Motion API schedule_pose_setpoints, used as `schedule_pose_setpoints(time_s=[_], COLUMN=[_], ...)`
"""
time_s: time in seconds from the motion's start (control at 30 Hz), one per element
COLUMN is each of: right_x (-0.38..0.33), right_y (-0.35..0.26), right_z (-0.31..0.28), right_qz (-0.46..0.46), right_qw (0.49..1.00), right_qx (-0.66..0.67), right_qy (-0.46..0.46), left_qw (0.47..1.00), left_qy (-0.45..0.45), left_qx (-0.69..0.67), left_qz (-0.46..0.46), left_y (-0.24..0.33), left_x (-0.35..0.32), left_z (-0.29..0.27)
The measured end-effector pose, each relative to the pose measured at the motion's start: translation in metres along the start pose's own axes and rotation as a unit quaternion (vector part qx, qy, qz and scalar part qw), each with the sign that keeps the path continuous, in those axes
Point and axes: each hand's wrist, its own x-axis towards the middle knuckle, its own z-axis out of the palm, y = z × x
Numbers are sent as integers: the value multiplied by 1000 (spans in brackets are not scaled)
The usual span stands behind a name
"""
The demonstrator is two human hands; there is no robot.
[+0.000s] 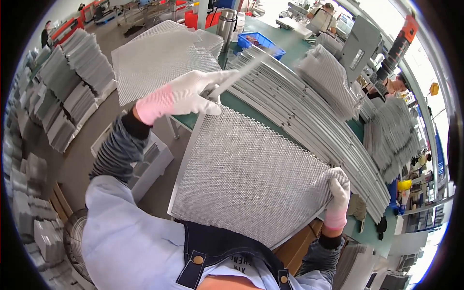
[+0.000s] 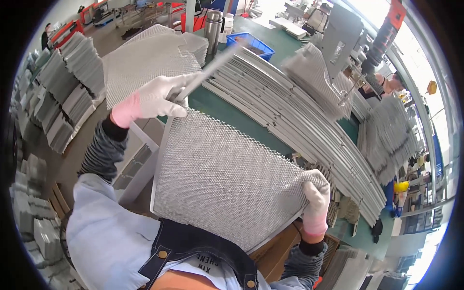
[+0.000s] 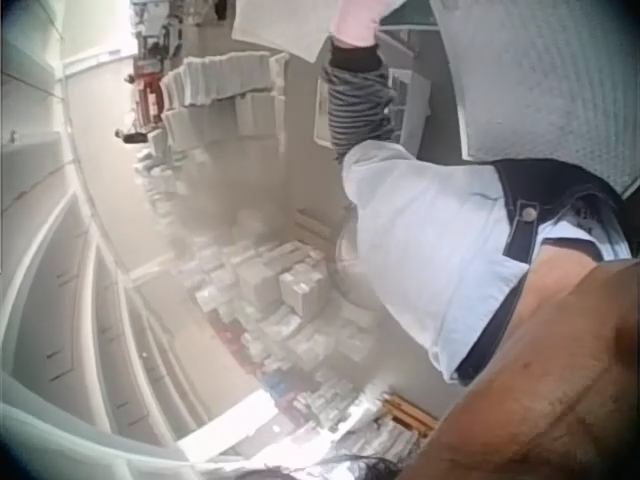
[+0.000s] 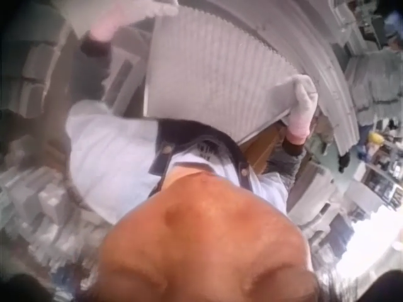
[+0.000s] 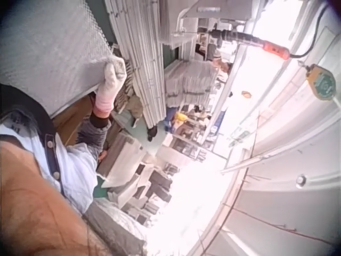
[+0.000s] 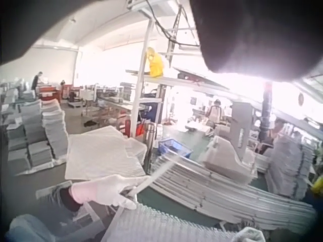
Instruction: Assembling metal mesh filters into frames, securing components with clips and a power drill.
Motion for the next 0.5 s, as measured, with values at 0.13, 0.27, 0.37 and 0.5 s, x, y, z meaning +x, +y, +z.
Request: schedule_pose_setpoints(time_s=[0.13,0.27,0.37,0.5], right_x=[-2,19,40,47], right_y=[-10,-12,-9,-12], right_z=[6,0,20,32], right_qz=[-32,-41,-29,-72], right_qw=[998,994,990,994], right_qx=[7,-6,-23,-24], right_qy=[-59,-98,-137,-78], left_qw=[991,990,972,974], left_qy=[-128,-133,-231,-226], left_qx=[-40,16,13,-25], left_qz=[19,-50,34,14], left_y=[6,-7,-17,-29], left_x=[10,10,5,20], left_z=[-20,-7,-14,-10])
